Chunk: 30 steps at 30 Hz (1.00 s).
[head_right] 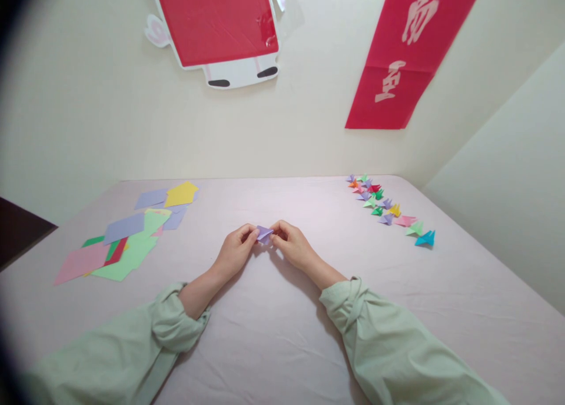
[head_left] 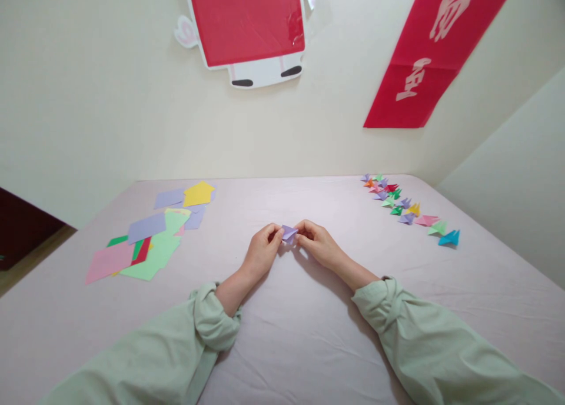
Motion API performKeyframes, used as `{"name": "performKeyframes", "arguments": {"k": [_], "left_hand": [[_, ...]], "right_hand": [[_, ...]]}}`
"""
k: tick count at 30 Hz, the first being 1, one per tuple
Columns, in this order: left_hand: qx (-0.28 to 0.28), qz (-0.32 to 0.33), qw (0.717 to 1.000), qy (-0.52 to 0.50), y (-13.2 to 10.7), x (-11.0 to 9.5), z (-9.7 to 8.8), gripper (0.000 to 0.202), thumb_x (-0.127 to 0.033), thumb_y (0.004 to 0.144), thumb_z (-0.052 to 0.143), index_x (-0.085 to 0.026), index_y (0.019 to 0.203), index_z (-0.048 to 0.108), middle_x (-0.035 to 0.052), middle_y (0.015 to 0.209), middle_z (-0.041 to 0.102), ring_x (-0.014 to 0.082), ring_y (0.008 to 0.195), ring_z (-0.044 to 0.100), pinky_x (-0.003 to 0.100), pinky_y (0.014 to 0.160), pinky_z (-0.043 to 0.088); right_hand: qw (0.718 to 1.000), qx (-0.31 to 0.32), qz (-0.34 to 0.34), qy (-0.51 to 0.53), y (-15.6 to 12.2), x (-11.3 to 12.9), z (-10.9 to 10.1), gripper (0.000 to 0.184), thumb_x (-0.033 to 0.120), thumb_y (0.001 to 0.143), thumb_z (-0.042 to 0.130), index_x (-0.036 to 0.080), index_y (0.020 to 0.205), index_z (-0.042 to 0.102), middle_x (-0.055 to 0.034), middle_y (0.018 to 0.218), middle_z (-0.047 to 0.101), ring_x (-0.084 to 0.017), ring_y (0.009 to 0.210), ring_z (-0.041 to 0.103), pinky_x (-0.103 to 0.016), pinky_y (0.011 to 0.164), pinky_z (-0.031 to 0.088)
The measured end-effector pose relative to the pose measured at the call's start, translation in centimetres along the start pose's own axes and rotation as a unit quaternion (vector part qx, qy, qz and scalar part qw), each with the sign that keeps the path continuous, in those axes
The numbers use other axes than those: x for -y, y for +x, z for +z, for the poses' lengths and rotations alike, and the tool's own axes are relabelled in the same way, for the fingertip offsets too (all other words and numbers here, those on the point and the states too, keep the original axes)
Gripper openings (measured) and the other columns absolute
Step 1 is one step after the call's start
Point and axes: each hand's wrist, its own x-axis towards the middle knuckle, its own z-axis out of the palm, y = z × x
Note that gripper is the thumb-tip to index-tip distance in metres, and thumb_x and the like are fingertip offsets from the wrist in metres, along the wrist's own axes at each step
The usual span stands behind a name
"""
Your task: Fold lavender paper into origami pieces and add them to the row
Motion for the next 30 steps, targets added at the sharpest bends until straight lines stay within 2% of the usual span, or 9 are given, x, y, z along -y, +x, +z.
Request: {"name": "performKeyframes", "arguments": {"k": [6,9,11,12,15,19,25,30], "left_hand": [[0.026,0.027,0.999,0.015,-0.1,-0.3,0.1,0.022,-0.031,0.09,0.049,-0.017,0.079,0.061,-0.0002,0.074,0.059,0.014,0.07,0.054,0.025,0.066,0.041],[-0.029,0.043,0.999,0.016,-0.2,-0.7,0.1,0.014,-0.029,0.09,0.051,-0.018,0.087,0.059,0.0015,0.084,0.062,0.015,0.078,0.058,0.026,0.072,0.045],[-0.068,0.076,0.994,0.04,-0.4,-1.1,0.0,0.011,-0.029,0.089,0.053,-0.018,0.088,0.057,0.0021,0.087,0.061,0.0155,0.083,0.058,0.027,0.077,0.046],[-0.071,0.096,0.991,0.055,-0.5,-1.2,0.0,0.01,-0.029,0.089,0.054,-0.019,0.088,0.056,0.0022,0.088,0.06,0.0155,0.084,0.058,0.028,0.078,0.046],[-0.04,0.13,0.987,0.085,-0.8,-1.3,0.3,0.008,-0.025,0.087,0.058,-0.019,0.092,0.056,0.0022,0.09,0.058,0.0153,0.085,0.057,0.028,0.079,0.047],[-0.03,0.115,0.989,0.092,-0.7,-1.0,0.6,0.014,-0.02,0.084,0.06,-0.019,0.096,0.054,0.0022,0.093,0.058,0.0156,0.084,0.057,0.03,0.079,0.048],[-0.019,0.13,0.984,0.124,-0.6,-0.9,0.4,0.012,-0.017,0.083,0.059,-0.02,0.092,0.053,0.0018,0.091,0.055,0.0165,0.085,0.055,0.03,0.078,0.046],[-0.017,0.138,0.98,0.146,-0.5,-0.7,0.3,0.006,-0.015,0.084,0.055,-0.02,0.086,0.054,0.0018,0.089,0.055,0.0168,0.086,0.054,0.03,0.078,0.045]], "right_hand": [[0.999,-0.018,-0.012,-0.044,0.0,0.1,0.0,0.009,0.024,0.079,0.052,0.017,0.081,0.058,0.0027,0.07,0.056,-0.013,0.064,0.05,-0.025,0.062,0.039],[0.999,-0.033,-0.007,-0.035,0.0,0.2,0.0,0.011,0.028,0.081,0.054,0.018,0.079,0.056,0.0029,0.068,0.056,-0.013,0.063,0.05,-0.026,0.062,0.04],[0.998,-0.045,-0.001,-0.034,0.0,0.2,0.1,0.013,0.031,0.081,0.055,0.018,0.079,0.055,0.0029,0.067,0.056,-0.013,0.062,0.051,-0.026,0.062,0.04],[0.998,-0.05,0.0,-0.035,0.0,0.2,0.0,0.014,0.031,0.081,0.055,0.018,0.079,0.055,0.0028,0.067,0.056,-0.013,0.062,0.051,-0.026,0.061,0.04],[0.998,-0.055,-0.008,-0.037,0.0,0.1,0.1,0.015,0.033,0.081,0.057,0.018,0.078,0.055,0.0026,0.068,0.056,-0.013,0.063,0.051,-0.026,0.062,0.04],[0.999,-0.037,-0.019,-0.029,0.0,0.2,0.1,0.016,0.033,0.081,0.057,0.018,0.078,0.056,0.0022,0.07,0.056,-0.013,0.066,0.051,-0.026,0.063,0.041],[1.0,-0.02,-0.023,-0.004,-0.1,0.3,0.3,0.012,0.026,0.081,0.056,0.017,0.088,0.058,0.0003,0.08,0.061,-0.014,0.071,0.055,-0.027,0.067,0.043],[0.999,-0.01,-0.032,0.019,-0.1,0.1,0.5,0.018,0.022,0.078,0.055,0.018,0.096,0.058,-0.0012,0.089,0.062,-0.015,0.078,0.057,-0.029,0.072,0.045]]}}
